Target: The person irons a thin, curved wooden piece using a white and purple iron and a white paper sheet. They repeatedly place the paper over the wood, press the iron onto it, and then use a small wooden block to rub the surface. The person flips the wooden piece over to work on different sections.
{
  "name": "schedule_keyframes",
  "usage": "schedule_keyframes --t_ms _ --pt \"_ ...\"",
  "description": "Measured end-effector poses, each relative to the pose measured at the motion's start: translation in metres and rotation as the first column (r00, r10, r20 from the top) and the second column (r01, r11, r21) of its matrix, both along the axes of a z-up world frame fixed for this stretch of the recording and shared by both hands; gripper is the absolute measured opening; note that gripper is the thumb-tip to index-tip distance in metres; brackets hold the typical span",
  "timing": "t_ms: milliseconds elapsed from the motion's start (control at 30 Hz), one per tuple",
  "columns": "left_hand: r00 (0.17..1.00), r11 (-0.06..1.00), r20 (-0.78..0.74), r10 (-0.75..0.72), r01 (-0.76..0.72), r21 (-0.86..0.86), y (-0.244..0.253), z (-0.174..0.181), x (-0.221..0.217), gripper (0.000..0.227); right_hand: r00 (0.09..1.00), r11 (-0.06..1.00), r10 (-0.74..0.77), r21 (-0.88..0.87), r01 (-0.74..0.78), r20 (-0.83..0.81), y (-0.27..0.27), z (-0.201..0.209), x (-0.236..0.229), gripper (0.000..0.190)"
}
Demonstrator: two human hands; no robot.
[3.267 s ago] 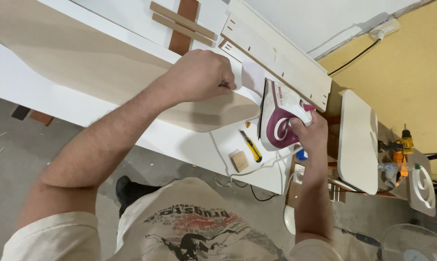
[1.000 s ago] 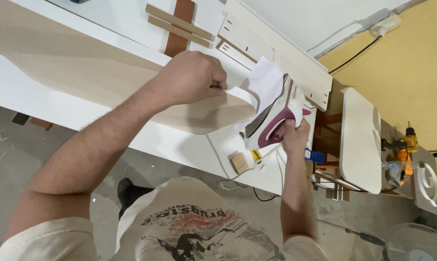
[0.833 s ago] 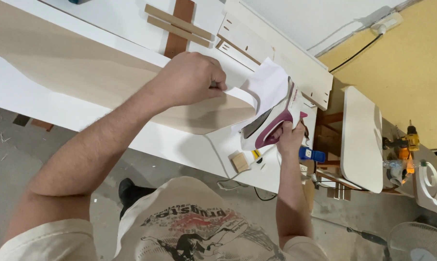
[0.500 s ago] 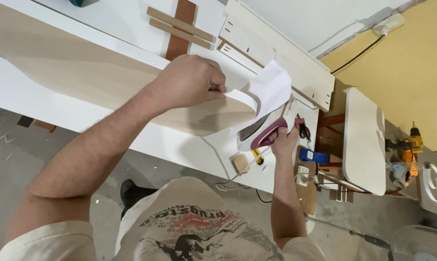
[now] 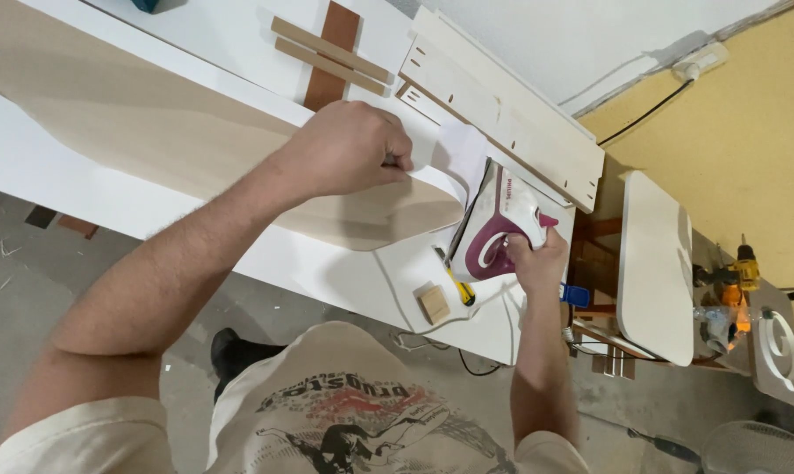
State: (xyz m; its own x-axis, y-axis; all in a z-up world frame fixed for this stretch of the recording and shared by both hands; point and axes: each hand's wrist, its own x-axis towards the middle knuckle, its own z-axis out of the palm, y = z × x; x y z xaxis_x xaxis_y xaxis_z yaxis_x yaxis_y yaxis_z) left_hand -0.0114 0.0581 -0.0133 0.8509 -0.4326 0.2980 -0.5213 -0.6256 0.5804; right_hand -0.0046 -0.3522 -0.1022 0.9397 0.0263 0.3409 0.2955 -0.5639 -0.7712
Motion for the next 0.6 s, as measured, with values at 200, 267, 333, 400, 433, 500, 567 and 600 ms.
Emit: schedule_keyframes --t_ms 200,267,333,400,433,500,567,600 --pt "1.000 1.000 -0.002 0.007 -0.007 0.020 0.000 0.001 0.002 0.004 0.996 0.964 0.007 -0.267 0.017 0.088 -0.003 0.030 0.002 0.031" --pt "1.000 1.000 -0.004 0.003 -0.003 0.026 0.000 0.001 0.001 0.004 0.995 0.929 0.059 -0.368 -0.025 0.080 0.004 0.045 0.000 0.038" --pt "1.000 1.000 -0.009 0.000 0.001 0.030 0.001 0.005 -0.001 0.005 0.998 0.890 0.026 -0.456 0.003 0.058 0.010 0.059 0.000 0.040" --pt "1.000 0.999 -0.013 -0.005 0.006 0.036 0.001 0.006 -0.001 0.005 0.999 0.842 -0.009 -0.539 0.030 0.042 0.018 0.075 -0.001 0.042" --pt "1.000 1.000 -0.015 -0.001 0.001 0.027 0.001 0.006 -0.001 0.005 0.999 0.828 -0.043 -0.559 0.033 -0.006 0.023 0.084 -0.001 0.046" --pt "1.000 1.000 -0.017 0.002 -0.002 0.020 0.001 0.006 -0.001 0.005 0.995 0.815 -0.079 -0.578 0.034 -0.052 0.040 0.105 -0.005 0.050" --pt "1.000 1.000 -0.017 0.002 -0.002 0.025 0.001 0.006 -0.002 0.005 0.988 0.758 -0.103 -0.652 0.005 -0.112 0.063 0.130 -0.011 0.051" --pt "1.000 1.000 -0.017 0.000 0.001 0.026 0.001 0.005 -0.002 0.005 0.988 0.759 -0.105 -0.651 0.007 -0.111 0.062 0.134 -0.011 0.051"
